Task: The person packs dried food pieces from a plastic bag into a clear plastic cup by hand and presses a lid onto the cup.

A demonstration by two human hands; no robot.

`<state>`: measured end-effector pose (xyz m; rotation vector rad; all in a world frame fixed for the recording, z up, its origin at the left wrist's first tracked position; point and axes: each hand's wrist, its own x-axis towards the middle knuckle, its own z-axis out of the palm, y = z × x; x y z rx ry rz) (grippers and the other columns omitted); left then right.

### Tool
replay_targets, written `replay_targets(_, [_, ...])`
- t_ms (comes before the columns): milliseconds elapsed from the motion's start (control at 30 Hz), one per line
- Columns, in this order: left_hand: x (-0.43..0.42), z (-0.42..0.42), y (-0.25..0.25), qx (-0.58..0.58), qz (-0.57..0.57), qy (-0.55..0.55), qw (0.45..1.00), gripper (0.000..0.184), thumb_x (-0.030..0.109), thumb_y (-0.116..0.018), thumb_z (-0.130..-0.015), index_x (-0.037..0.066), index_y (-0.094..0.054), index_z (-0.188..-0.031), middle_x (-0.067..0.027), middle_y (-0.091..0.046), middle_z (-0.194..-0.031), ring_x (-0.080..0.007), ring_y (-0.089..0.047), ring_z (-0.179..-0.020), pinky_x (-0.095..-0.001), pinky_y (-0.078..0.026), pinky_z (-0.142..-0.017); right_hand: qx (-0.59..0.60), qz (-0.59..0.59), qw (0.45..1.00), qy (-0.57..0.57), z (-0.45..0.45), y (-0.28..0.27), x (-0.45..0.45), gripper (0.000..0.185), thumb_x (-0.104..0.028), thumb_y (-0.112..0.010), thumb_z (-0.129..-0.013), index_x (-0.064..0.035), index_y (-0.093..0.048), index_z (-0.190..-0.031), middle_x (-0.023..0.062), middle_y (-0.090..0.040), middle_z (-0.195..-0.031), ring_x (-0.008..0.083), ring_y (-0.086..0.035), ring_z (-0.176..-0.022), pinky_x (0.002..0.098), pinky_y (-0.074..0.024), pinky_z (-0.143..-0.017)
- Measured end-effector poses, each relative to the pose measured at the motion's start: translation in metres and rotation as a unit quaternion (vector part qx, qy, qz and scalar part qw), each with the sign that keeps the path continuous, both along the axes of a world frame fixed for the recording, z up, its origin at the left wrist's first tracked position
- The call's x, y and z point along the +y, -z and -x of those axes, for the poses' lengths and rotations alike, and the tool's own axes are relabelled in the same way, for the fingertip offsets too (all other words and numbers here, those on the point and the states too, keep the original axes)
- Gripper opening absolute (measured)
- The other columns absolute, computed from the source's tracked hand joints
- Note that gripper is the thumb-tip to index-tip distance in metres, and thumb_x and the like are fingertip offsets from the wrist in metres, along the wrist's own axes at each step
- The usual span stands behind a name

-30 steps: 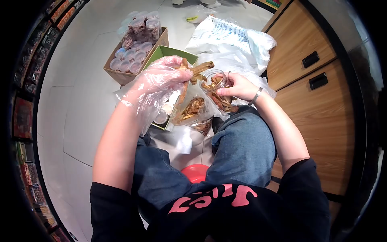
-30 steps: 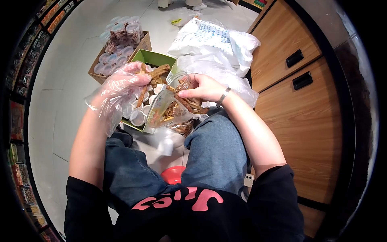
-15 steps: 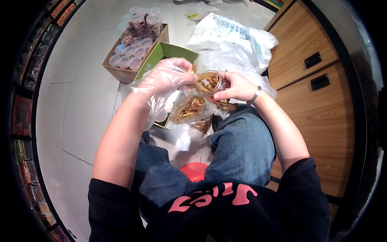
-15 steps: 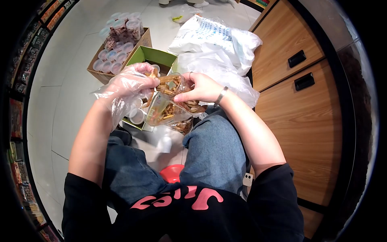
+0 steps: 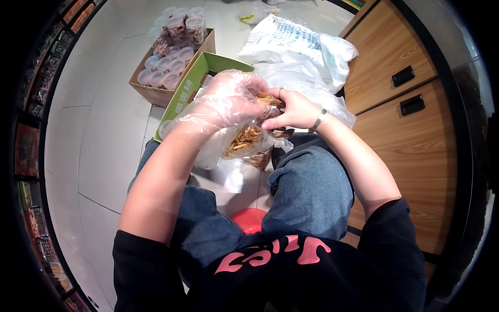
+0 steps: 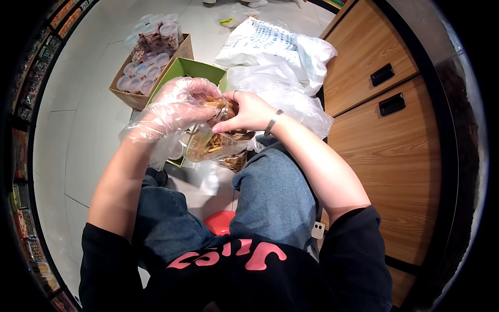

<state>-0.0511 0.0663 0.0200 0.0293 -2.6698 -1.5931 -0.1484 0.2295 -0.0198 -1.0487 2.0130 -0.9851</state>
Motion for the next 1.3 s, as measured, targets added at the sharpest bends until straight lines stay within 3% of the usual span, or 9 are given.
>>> replay_targets(267, [-0.003,0.003,-0.004,0.010,0.120,0.068,0.990,0.033,0.007,-0.067,-0.063,0.004,-0.061,-0.095,-0.0108,-0.062,-0.087,-0.0146,-0.059,-0.080,-0.0269,-0.048,-0.073,-0.006,0.063,0.998,-0.024,0.001,0.004,-0.006,0.070,-0.034,-0.079,-0.057,0.0031,-0.050,-0.108,0.0111,-0.060,-0.093,0.0153,-0.057,-0.085,0.0273,-0.0439,-0.078])
replay_targets(467, [-0.013,-0.002,-0.008,0.012,-0.098,0.027,0.995,0.031,0.007,-0.068,-0.065,0.003,-0.060,-0.095,-0.0081,-0.060,-0.093,-0.0150,-0.058,-0.085,-0.0269,-0.047,-0.075,-0.115,0.104,0.988,-0.005,0.004,0.010,-0.009,0.065,-0.026,-0.079,-0.059,0.0024,-0.049,-0.109,0.0075,-0.060,-0.095,0.0121,-0.055,-0.087,0.0259,-0.0435,-0.079])
replay_targets(600, [-0.013,-0.001,-0.012,0.039,-0.047,0.046,0.997,0.018,0.007,-0.066,-0.067,0.004,-0.063,-0.084,-0.0069,-0.060,-0.090,-0.0155,-0.058,-0.080,-0.0270,-0.047,-0.071,-0.231,0.142,0.963,0.000,-0.001,0.006,-0.009,0.064,-0.018,-0.080,-0.059,0.0022,-0.047,-0.109,0.0060,-0.058,-0.099,0.0118,-0.054,-0.090,0.0255,-0.0421,-0.083])
replay_targets(667, [-0.012,-0.001,-0.015,0.140,0.246,0.176,0.943,0.014,0.010,-0.064,-0.068,0.003,-0.063,-0.080,-0.0094,-0.060,-0.084,-0.0206,-0.058,-0.073,-0.0302,-0.047,-0.068,-0.189,0.137,0.972,-0.030,-0.001,0.006,-0.009,0.063,-0.015,-0.080,-0.059,0.0020,-0.047,-0.110,0.0060,-0.057,-0.101,0.0118,-0.053,-0.092,0.0257,-0.0418,-0.084])
replay_targets(800, [-0.010,-0.002,-0.013,0.083,0.206,0.205,0.953,0.012,0.010,-0.058,-0.073,0.004,-0.063,-0.082,-0.0124,-0.060,-0.081,-0.0250,-0.058,-0.075,-0.0326,-0.047,-0.068,-0.174,0.151,0.971,-0.060,0.000,0.009,-0.008,0.063,-0.011,-0.079,-0.060,0.0017,-0.046,-0.112,0.0058,-0.057,-0.103,0.0128,-0.053,-0.095,0.0269,-0.0413,-0.086])
replay_targets(833, [-0.016,-0.002,-0.009,0.188,0.175,0.178,0.950,0.013,0.011,-0.058,-0.076,0.004,-0.063,-0.085,-0.0121,-0.060,-0.083,-0.0243,-0.058,-0.080,-0.0324,-0.047,-0.071,-0.209,0.149,0.965,-0.044,0.003,0.009,-0.007,0.066,-0.009,-0.078,-0.060,0.0025,-0.043,-0.115,0.0069,-0.055,-0.106,0.0139,-0.052,-0.098,0.0281,-0.0402,-0.088])
replay_targets(933, [-0.020,-0.009,-0.010,0.161,-0.046,0.082,0.982,0.021,0.008,-0.060,-0.076,0.002,-0.061,-0.095,-0.0082,-0.057,-0.093,-0.0174,-0.056,-0.088,-0.0289,-0.046,-0.076,-0.211,0.180,0.961,-0.023,0.004,0.012,-0.008,0.071,-0.009,-0.078,-0.060,0.0036,-0.040,-0.118,0.0086,-0.053,-0.110,0.0148,-0.051,-0.101,0.0285,-0.0393,-0.090])
replay_targets(1133, [-0.020,-0.007,-0.008,0.127,-0.053,0.108,0.985,0.017,0.003,-0.059,-0.074,0.001,-0.059,-0.091,-0.0077,-0.057,-0.093,-0.0154,-0.057,-0.084,-0.0271,-0.047,-0.076,-0.215,0.168,0.962,-0.027,0.004,0.008,-0.007,0.071,-0.009,-0.078,-0.060,0.0040,-0.039,-0.118,0.0094,-0.053,-0.110,0.0146,-0.051,-0.101,0.0286,-0.0396,-0.090])
replay_targets(1300, [-0.010,-0.006,-0.010,0.173,0.050,0.050,0.982,0.017,0.000,-0.059,-0.072,0.003,-0.055,-0.088,-0.0061,-0.059,-0.076,-0.0129,-0.057,-0.070,-0.0249,-0.046,-0.064,-0.220,0.142,0.965,-0.006,0.001,0.002,-0.007,0.065,-0.008,-0.077,-0.061,0.0033,-0.042,-0.114,0.0072,-0.055,-0.106,0.0131,-0.052,-0.097,0.0282,-0.0407,-0.088])
